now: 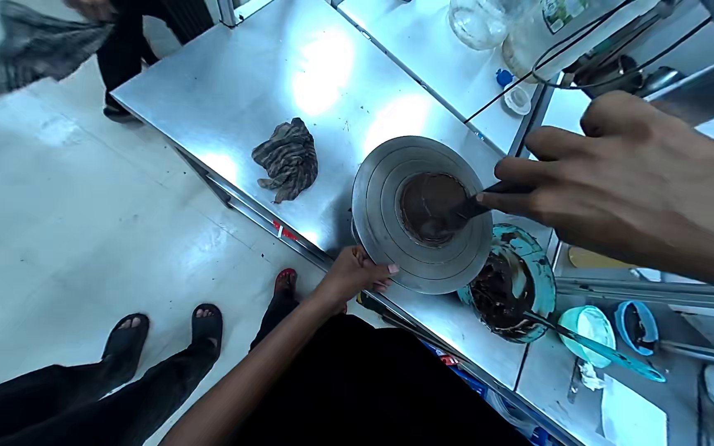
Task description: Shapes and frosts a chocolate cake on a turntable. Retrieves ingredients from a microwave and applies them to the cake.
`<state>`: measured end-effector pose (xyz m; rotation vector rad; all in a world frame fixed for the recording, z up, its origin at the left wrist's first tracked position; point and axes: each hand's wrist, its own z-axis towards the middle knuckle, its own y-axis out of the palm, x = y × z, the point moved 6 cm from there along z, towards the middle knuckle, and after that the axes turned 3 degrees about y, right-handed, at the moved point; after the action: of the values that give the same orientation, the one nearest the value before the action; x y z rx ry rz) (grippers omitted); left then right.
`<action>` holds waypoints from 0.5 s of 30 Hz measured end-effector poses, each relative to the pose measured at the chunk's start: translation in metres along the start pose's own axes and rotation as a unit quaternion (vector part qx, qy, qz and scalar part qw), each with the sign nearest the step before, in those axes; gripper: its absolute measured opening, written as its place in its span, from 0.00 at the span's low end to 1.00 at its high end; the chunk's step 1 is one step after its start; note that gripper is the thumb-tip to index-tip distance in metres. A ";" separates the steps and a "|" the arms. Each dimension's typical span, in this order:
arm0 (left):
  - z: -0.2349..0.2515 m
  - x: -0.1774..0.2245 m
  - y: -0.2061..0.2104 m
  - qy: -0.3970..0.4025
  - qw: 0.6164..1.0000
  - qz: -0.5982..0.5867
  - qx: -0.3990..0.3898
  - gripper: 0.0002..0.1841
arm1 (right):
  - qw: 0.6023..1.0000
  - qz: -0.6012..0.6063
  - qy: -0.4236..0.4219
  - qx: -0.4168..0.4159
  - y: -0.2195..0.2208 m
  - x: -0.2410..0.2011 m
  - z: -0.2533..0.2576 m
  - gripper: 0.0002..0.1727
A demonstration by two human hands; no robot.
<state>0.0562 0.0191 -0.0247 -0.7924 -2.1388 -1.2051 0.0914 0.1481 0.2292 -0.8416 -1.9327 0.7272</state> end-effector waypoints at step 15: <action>0.020 0.051 -0.050 0.147 0.972 0.026 0.181 0.10 | 0.999 0.011 0.020 -0.029 0.005 0.000 -0.007 0.13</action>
<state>-0.0176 0.0276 -0.0248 -0.4726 -1.9940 -0.8105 0.0990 0.1524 0.2282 -0.9076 -1.9196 0.6656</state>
